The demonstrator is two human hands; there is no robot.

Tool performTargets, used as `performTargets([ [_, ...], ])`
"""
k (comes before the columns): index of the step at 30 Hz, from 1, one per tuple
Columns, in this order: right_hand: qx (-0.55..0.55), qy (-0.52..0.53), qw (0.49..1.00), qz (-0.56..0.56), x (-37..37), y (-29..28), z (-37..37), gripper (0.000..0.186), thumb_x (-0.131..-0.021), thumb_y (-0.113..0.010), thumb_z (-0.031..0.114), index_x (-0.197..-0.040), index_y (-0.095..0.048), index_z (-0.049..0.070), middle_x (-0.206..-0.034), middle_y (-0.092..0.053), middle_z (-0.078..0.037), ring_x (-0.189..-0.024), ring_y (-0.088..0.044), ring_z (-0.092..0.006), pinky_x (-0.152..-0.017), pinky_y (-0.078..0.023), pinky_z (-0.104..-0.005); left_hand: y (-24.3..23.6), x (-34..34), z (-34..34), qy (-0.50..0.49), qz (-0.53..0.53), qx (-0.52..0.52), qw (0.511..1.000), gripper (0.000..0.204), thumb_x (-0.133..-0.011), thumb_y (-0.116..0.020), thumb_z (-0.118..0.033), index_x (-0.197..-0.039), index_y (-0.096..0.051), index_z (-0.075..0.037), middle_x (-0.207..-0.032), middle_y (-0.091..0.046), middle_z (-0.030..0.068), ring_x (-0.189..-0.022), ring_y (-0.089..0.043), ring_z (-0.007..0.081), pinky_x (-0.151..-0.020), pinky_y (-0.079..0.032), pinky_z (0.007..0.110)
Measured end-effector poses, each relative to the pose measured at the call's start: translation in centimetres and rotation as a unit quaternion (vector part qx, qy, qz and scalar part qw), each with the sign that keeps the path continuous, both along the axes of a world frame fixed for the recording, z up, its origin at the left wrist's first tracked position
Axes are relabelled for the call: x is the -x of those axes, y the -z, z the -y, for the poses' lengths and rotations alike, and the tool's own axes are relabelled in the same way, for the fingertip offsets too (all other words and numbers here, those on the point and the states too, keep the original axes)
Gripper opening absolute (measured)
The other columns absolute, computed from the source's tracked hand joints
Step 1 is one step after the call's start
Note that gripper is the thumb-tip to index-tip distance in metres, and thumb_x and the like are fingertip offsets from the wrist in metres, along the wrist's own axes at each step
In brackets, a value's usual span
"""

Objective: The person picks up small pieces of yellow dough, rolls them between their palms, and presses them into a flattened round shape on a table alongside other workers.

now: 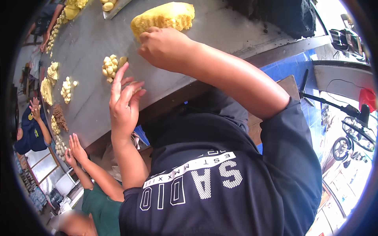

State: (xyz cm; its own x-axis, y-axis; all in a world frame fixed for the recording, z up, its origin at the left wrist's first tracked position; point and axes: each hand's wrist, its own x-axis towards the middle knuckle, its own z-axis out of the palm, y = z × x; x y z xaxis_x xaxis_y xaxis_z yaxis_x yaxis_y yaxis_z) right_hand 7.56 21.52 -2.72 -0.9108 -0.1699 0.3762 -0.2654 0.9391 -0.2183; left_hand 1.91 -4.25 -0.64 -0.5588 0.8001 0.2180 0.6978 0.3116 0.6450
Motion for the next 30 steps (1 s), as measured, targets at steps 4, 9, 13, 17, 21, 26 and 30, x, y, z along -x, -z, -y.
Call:
performTargets([
  [4,0.103,-0.037,0.992,0.056,-3.9,-2.4,-0.8,0.014,-0.095,-0.077,0.013,-0.106,-0.084,0.008,-0.117,-0.078,-0.011,-0.113,-0.078,-0.032,-0.099,-0.064,-0.0429,2.0,0.9,1.1,0.012,0.076,-0.061,0.995,0.041,-0.107,-0.077,-0.001,-0.149,-0.075,-0.003,-0.134,-0.084,0.017,-0.124,-0.078,0.023,-0.108,-0.062,0.039],
  [9,0.135,0.091,0.986,-0.026,-5.9,-0.3,1.5,0.026,-0.098,-0.079,0.014,-0.123,-0.084,0.008,-0.127,-0.076,-0.009,-0.125,-0.073,-0.0329,-0.104,-0.061,-0.0457,3.4,0.8,0.2,-0.024,0.144,-0.086,0.986,0.055,-0.11,-0.079,-0.009,-0.163,-0.064,-0.002,-0.132,-0.085,0.0164,-0.126,-0.078,0.0224,-0.11,-0.06,0.039],
  [13,0.144,0.054,0.988,0.021,-5.4,-0.5,1.0,0.023,-0.097,-0.08,0.014,-0.119,-0.085,0.008,-0.13,-0.076,-0.007,-0.131,-0.069,-0.0295,-0.104,-0.062,-0.044,1.4,2.1,0.8,0.054,0.123,-0.017,0.991,0.058,-0.11,-0.08,-0.012,-0.165,-0.063,-0.002,-0.131,-0.086,0.0139,-0.12,-0.077,0.0182,-0.107,-0.062,0.036],
  [17,0.111,0.003,0.994,0.013,-3.8,0.4,1.4,0.022,-0.094,-0.082,0.017,-0.114,-0.087,0.009,-0.126,-0.077,-0.006,-0.125,-0.069,-0.0286,-0.106,-0.06,-0.0426,2.5,2.3,1.9,0.015,0.238,-0.035,0.971,0.052,-0.105,-0.083,-0.002,-0.156,-0.071,0.0,-0.114,-0.085,0.0107,-0.104,-0.077,0.0138,-0.1,-0.063,0.032],
  [21,0.106,-0.019,0.994,-0.003,-4.6,0.7,0.3,0.021,-0.091,-0.082,0.021,-0.109,-0.088,0.011,-0.127,-0.08,-0.004,-0.126,-0.07,-0.0266,-0.106,-0.059,-0.0407,3.6,0.0,2.3,-0.058,0.282,-0.089,0.954,0.046,-0.101,-0.084,0.003,-0.147,-0.078,0.001,-0.102,-0.083,0.0094,-0.097,-0.078,0.0145,-0.096,-0.063,0.03],
  [26,0.103,0.052,0.992,-0.043,-7.1,2.0,0.1,0.021,-0.094,-0.073,0.023,-0.104,-0.087,0.011,-0.127,-0.08,-0.003,-0.129,-0.069,-0.0273,-0.112,-0.057,-0.0428,3.0,-0.8,1.5,-0.023,-0.066,-0.03,0.997,0.059,-0.1,-0.088,-0.007,-0.155,-0.069,0.003,-0.122,-0.088,0.0112,-0.126,-0.076,0.0298,-0.107,-0.059,0.04],
  [30,0.007,0.045,0.995,-0.087,-6.4,0.7,-0.7,0.021,-0.091,-0.072,0.021,-0.104,-0.086,0.012,-0.141,-0.074,-0.006,-0.137,-0.066,-0.0301,-0.114,-0.058,-0.0442,3.0,-1.9,1.1,-0.034,0.007,-0.013,0.999,0.07,-0.099,-0.09,-0.01,-0.161,-0.06,0.005,-0.145,-0.078,0.0202,-0.136,-0.074,0.0361,-0.114,-0.059,0.044],
])
